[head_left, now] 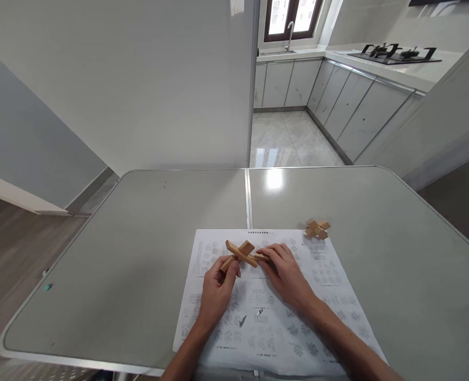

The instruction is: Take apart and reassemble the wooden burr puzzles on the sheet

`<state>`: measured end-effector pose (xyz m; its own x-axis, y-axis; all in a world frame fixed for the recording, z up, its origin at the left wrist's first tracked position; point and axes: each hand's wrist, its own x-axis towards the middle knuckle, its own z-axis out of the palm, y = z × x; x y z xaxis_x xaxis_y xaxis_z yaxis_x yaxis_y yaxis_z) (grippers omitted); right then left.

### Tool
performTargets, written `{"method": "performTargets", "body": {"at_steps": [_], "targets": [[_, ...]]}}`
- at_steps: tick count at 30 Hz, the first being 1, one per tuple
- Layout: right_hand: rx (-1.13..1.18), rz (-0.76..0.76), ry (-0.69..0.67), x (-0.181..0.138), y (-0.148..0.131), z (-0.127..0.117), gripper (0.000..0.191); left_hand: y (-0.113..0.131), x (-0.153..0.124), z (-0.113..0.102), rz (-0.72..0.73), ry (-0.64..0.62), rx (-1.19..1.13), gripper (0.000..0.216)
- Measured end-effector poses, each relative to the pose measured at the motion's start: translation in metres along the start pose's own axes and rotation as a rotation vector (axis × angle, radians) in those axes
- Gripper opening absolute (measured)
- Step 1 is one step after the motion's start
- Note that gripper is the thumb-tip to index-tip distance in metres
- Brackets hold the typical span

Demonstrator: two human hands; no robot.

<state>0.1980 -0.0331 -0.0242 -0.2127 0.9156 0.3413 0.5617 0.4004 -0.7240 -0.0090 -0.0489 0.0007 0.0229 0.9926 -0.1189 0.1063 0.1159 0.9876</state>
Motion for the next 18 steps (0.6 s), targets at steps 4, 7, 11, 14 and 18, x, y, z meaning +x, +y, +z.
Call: {"method": "performTargets", "body": {"at_steps": [4,7,11,14,18], "targets": [[0.056,0.056,0.009,0.001,0.0,-0.003,0.019,0.005,-0.002,0.0,-0.007,0.009,0.014,0.034],[0.165,0.233,0.107,0.003,-0.001,-0.01,0.026,0.007,-0.002,0.0,0.012,-0.003,0.029,0.035],[0.416,0.457,0.195,0.007,-0.002,-0.02,0.036,0.008,-0.002,0.0,0.025,-0.04,0.049,0.036],[0.705,0.531,0.205,0.01,0.0,-0.024,0.039,0.011,-0.003,0.001,0.028,-0.067,0.071,0.038],[1.035,0.607,0.175,0.012,0.001,-0.026,0.033,0.013,-0.005,0.001,0.044,-0.079,0.107,0.039]]}}
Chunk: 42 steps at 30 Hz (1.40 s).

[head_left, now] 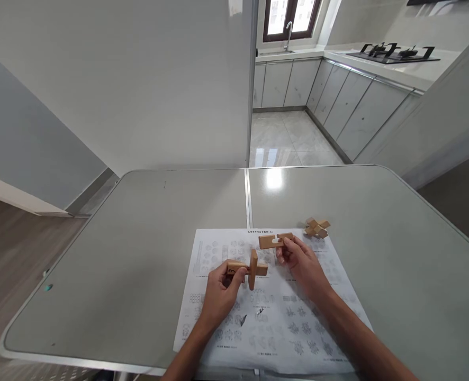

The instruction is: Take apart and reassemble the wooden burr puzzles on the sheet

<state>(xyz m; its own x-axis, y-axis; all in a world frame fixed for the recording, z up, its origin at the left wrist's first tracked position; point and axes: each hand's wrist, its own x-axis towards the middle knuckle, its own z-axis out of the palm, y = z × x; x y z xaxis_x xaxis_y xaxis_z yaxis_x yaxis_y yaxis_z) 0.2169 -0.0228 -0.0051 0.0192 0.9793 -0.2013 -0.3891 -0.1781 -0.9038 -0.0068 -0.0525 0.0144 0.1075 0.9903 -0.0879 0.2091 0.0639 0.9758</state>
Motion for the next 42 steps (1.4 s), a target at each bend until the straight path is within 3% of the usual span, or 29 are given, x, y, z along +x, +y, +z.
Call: {"method": "performTargets", "body": {"at_steps": [10,28,42], "targets": [[0.076,0.071,-0.119,-0.006,-0.009,0.004,0.031,-0.012,0.001,0.0,-0.004,-0.049,-0.032,0.047],[-0.034,-0.003,-0.124,-0.006,-0.006,0.0,0.042,-0.004,-0.001,0.003,-0.006,-0.047,-0.025,0.042],[0.166,0.063,-0.192,-0.006,-0.006,-0.005,0.042,-0.004,-0.001,0.002,-0.001,-0.045,-0.027,0.038]]}}
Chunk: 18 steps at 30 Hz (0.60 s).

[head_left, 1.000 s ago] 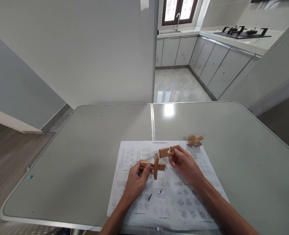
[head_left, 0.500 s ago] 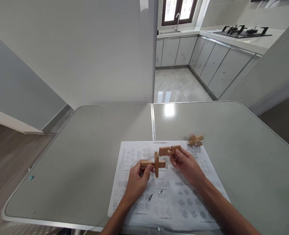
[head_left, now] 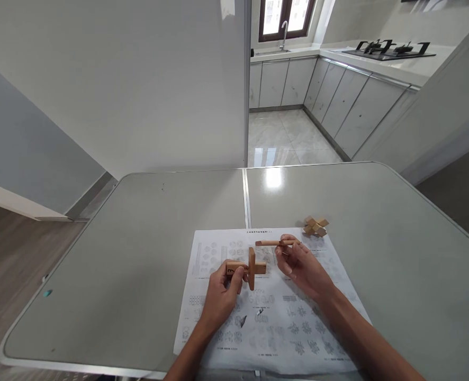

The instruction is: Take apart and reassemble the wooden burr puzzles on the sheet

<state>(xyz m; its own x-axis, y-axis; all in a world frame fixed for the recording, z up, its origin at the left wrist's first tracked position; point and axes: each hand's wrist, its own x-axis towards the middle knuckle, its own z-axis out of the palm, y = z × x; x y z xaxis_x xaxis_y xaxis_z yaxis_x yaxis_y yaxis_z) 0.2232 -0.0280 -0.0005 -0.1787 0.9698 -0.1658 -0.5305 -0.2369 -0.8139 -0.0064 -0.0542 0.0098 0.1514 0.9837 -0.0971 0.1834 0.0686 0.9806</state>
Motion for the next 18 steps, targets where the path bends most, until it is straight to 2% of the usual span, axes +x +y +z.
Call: {"method": "performTargets", "body": {"at_steps": [8,18], "targets": [[-0.032,0.052,0.008,-0.0012,-0.0022,0.0002,0.038,0.0037,0.0008,0.0,0.036,-0.009,0.032,0.029],[0.134,0.142,-0.158,-0.0036,-0.0018,0.0019,0.025,-0.0007,-0.0007,-0.001,0.068,-0.146,0.005,0.035]]}}
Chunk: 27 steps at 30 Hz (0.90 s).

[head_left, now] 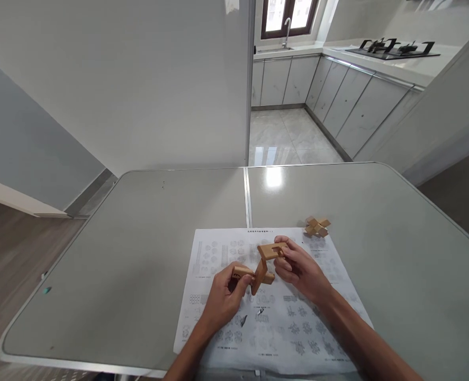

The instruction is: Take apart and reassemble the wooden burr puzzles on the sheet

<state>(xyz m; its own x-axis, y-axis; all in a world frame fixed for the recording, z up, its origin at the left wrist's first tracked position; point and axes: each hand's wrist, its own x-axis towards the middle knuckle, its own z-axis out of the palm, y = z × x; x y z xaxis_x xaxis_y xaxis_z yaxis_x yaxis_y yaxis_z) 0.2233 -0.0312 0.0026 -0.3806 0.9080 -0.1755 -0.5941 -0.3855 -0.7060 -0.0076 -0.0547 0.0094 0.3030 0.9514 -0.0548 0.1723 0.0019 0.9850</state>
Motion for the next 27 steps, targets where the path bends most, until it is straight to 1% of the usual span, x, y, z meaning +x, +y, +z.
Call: {"method": "performTargets", "body": {"at_steps": [7,12,15,20,23,27], "targets": [[-0.031,0.121,-0.173,-0.002,0.003,-0.003,0.033,0.001,-0.003,-0.003,0.024,-0.143,-0.041,0.037],[-0.063,0.172,-0.262,-0.002,0.004,0.0,0.034,0.0,-0.003,-0.004,0.028,-0.177,-0.03,0.039],[-0.087,0.18,-0.281,-0.002,0.005,0.0,0.034,-0.001,-0.003,-0.003,0.038,-0.192,-0.049,0.04],[-0.115,0.202,-0.317,-0.003,0.007,-0.008,0.033,0.001,-0.002,-0.003,0.035,-0.203,-0.096,0.037],[-0.13,0.205,-0.323,-0.003,0.008,-0.011,0.032,0.003,-0.002,-0.003,0.026,-0.205,-0.112,0.037],[-0.144,0.187,-0.318,-0.003,0.006,-0.01,0.031,0.004,-0.002,-0.003,0.019,-0.203,-0.112,0.038]]}}
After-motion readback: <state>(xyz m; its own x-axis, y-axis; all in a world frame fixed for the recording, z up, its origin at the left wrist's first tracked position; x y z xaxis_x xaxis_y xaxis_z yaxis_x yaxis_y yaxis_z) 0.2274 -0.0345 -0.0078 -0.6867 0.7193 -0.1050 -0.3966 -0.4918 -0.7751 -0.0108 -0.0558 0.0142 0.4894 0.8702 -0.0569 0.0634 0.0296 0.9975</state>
